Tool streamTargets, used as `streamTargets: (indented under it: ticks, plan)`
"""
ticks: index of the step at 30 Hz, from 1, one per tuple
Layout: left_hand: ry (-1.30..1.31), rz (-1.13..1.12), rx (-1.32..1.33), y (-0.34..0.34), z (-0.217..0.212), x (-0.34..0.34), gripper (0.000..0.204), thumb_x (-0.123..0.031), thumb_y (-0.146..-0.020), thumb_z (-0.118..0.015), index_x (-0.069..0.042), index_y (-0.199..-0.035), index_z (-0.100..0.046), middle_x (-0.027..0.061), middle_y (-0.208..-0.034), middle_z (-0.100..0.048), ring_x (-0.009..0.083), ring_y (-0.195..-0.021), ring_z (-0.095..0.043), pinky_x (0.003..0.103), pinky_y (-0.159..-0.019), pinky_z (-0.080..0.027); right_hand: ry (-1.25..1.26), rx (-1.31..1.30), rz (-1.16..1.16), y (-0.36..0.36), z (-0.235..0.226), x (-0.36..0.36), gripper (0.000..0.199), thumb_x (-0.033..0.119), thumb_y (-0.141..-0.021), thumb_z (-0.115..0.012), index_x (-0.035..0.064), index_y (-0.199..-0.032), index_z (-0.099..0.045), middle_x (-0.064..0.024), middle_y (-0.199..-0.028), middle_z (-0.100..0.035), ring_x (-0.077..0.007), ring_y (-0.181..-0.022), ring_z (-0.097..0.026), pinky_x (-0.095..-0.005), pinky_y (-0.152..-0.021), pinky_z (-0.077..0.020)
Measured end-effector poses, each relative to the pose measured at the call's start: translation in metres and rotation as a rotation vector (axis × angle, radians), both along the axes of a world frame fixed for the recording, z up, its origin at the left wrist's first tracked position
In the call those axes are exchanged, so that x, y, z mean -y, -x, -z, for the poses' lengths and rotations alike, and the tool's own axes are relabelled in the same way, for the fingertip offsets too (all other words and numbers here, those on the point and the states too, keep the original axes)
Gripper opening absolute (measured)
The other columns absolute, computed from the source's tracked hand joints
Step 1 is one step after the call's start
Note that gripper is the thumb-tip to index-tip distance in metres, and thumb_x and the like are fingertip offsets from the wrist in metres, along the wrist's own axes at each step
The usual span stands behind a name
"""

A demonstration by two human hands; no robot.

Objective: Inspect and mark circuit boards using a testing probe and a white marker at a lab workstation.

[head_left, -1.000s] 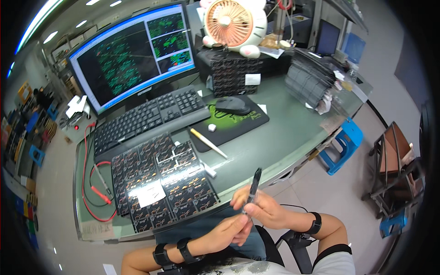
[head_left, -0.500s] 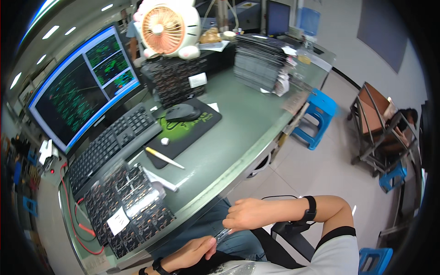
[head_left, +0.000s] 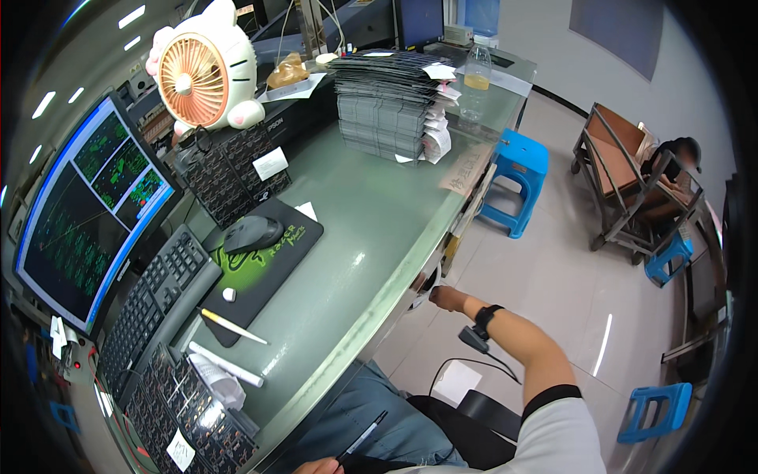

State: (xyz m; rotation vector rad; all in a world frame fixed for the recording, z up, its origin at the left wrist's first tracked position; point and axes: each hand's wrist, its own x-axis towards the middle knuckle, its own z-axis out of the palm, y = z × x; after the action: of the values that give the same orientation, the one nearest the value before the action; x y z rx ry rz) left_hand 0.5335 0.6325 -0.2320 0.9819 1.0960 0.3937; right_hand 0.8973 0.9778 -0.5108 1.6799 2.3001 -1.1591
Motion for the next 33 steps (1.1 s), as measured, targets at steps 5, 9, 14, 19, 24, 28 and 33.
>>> streamTargets:
  ticks: [5,9,14,19,24,28,33]
  plan:
    - [0.101,-0.067,-0.026,-0.006,-0.005,-0.008,0.044,-0.034,-0.103,-0.033,-0.005,-0.074,-0.048,0.003,-0.07,-0.048,0.0122,-0.066,-0.045,0.025,-0.066,-0.038,0.052,-0.094,0.315,0.004,0.109,-0.055,0.025,0.017,-0.086,-0.054,0.0024,-0.104,-0.061,-0.0126,-0.077,-0.064,-0.0253,-0.053,-0.059,-0.0365,-0.046,-0.0493]
    - [0.159,-0.069,-0.018,-0.005,0.0,-0.009,0.043,-0.037,-0.103,-0.033,-0.005,-0.078,-0.048,0.003,-0.072,-0.049,0.0124,-0.067,-0.045,0.025,-0.068,-0.038,-0.403,-0.349,0.297,0.0,0.156,-0.073,0.03,0.015,-0.079,-0.065,0.0046,-0.107,-0.064,-0.0148,-0.103,-0.066,-0.0301,-0.095,-0.064,-0.0414,-0.079,-0.0511]
    - [0.176,-0.11,-0.076,-0.01,-0.008,-0.011,0.044,-0.038,-0.102,-0.034,-0.006,-0.075,-0.048,0.0029,-0.073,-0.049,0.0119,-0.068,-0.045,0.024,-0.068,-0.038,-0.277,-0.525,0.286,0.033,0.06,-0.071,0.043,0.011,-0.077,-0.068,0.0077,-0.119,-0.059,-0.013,-0.108,-0.065,-0.0278,-0.102,-0.061,-0.0379,-0.086,-0.0486]
    - [-0.051,0.122,-0.087,-0.01,-0.018,-0.014,0.043,-0.037,-0.102,-0.035,-0.004,-0.081,-0.053,0.0061,-0.075,-0.053,0.0178,-0.071,-0.05,0.03,-0.069,-0.04,-0.61,0.384,-0.446,0.003,0.043,-0.056,0.026,0.008,-0.085,-0.051,0.0055,-0.108,-0.062,-0.0117,-0.112,-0.062,-0.0241,-0.106,-0.058,-0.0347,-0.091,-0.0448]
    - [-0.225,0.173,0.148,-0.007,-0.045,-0.004,0.039,-0.037,-0.101,-0.037,-0.003,-0.086,-0.05,0.0079,-0.081,-0.053,0.0193,-0.073,-0.047,0.03,-0.07,-0.04,0.614,-0.157,-0.28,0.014,-0.111,0.022,0.028,0.028,-0.092,-0.053,0.0035,-0.104,-0.06,-0.0079,-0.097,-0.067,-0.0171,-0.085,-0.066,-0.031,-0.067,-0.0553]
    - [-0.331,0.178,0.215,0.02,-0.088,0.014,0.041,-0.038,-0.1,-0.039,-0.002,-0.086,-0.054,0.0081,-0.081,-0.054,0.0194,-0.074,-0.05,0.03,-0.071,-0.041,0.578,-0.447,-0.611,0.05,-0.251,0.09,0.025,0.023,-0.098,-0.047,0.0029,-0.105,-0.06,-0.0086,-0.095,-0.068,-0.016,-0.088,-0.065,-0.0288,-0.076,-0.0523]
    - [-0.406,-0.27,0.381,0.055,-0.137,0.076,0.048,-0.045,-0.1,-0.035,-0.005,-0.078,-0.049,0.0052,-0.07,-0.05,0.0221,-0.071,-0.051,0.037,-0.071,-0.042,0.316,-0.722,-0.934,0.139,-0.4,0.151,0.039,0.015,-0.096,-0.052,0.0037,-0.133,-0.045,-0.0077,-0.095,-0.065,-0.0143,-0.087,-0.063,-0.0285,-0.078,-0.0501]
